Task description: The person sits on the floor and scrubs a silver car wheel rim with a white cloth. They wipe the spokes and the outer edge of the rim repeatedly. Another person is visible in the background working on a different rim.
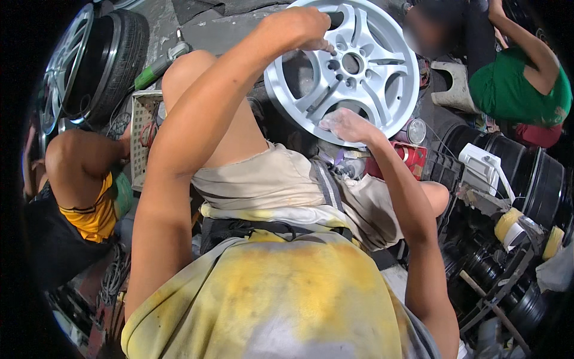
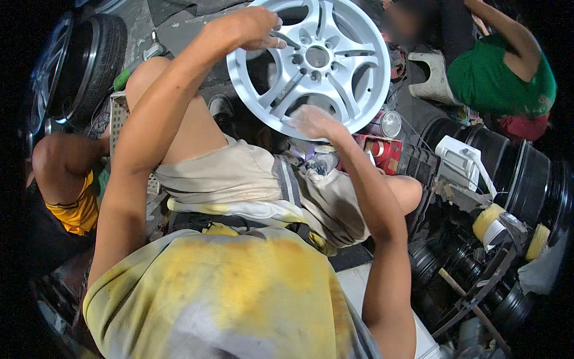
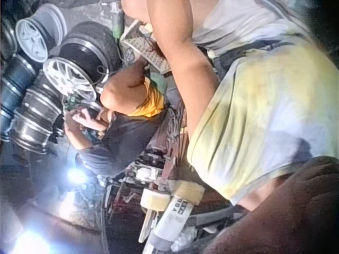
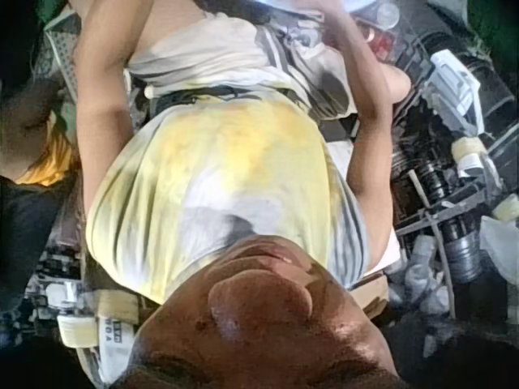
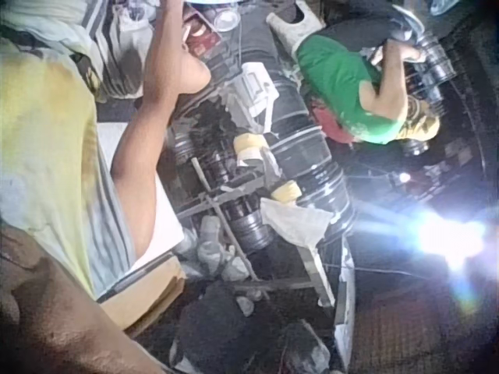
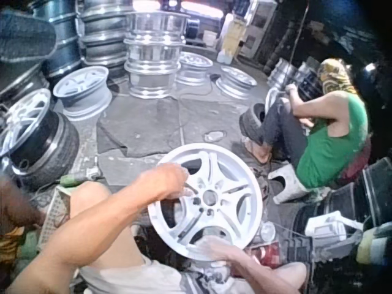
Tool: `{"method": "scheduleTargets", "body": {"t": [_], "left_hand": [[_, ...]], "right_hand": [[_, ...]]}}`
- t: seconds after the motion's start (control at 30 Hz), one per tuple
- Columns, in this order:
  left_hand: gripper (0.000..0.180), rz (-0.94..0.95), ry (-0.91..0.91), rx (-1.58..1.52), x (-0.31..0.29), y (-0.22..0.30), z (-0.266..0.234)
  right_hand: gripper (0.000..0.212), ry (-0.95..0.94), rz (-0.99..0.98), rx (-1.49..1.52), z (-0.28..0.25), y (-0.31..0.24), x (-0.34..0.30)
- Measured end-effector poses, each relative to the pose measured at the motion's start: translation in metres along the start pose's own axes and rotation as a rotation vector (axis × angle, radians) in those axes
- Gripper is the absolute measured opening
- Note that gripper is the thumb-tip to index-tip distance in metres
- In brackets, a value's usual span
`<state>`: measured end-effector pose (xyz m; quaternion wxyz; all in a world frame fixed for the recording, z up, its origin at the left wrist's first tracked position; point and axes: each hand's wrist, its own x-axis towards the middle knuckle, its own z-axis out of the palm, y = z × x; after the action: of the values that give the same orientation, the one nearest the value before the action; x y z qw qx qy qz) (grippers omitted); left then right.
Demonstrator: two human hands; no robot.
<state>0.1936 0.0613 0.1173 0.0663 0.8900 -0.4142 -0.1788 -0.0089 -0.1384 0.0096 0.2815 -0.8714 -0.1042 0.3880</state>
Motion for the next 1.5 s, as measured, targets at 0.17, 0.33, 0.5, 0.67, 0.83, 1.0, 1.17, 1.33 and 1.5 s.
{"method": "scheduleTargets", "body": {"t": [0.17, 0.33, 0.5, 0.67, 0.83, 1.0, 1.17, 1.33, 1.5], "left_hand": [[0.055, -0.018, 0.068, -0.125, -0.015, -0.028, 0.001], [0.051, -0.056, 0.032, -0.116, -0.020, -0.030, -0.010], [0.052, -0.064, 0.010, -0.125, -0.020, -0.015, -0.020], [0.057, -0.080, 0.061, -0.132, -0.026, -0.019, -0.014], [0.055, 0.005, 0.090, -0.153, -0.026, -0.036, -0.015], [0.060, -0.037, 0.090, -0.177, -0.029, -0.033, -0.016], [0.063, -0.068, 0.089, -0.198, -0.031, -0.032, -0.026], [0.063, -0.079, -0.039, -0.290, -0.028, -0.024, -0.031], [0.056, -0.095, -0.046, -0.215, -0.025, -0.024, -0.033]], "right_hand": [[0.023, 0.340, 0.041, 0.217, -0.033, -0.079, -0.028], [0.020, 0.521, -0.099, -0.352, 0.038, -0.029, -0.028], [0.019, 0.611, -0.122, -0.200, 0.051, -0.057, 0.027], [0.018, 0.558, -0.088, -0.020, 0.037, -0.068, 0.015], [0.021, 0.789, 0.032, -0.011, 0.040, -0.101, 0.057], [0.022, 0.595, 0.078, -0.037, 0.036, -0.084, 0.022], [0.017, 0.728, 0.072, -0.035, 0.047, -0.091, 0.053], [0.017, 0.698, 0.082, 0.006, 0.047, -0.093, 0.037], [0.015, 0.807, -0.043, 0.089, 0.056, -0.083, 0.025]]}}
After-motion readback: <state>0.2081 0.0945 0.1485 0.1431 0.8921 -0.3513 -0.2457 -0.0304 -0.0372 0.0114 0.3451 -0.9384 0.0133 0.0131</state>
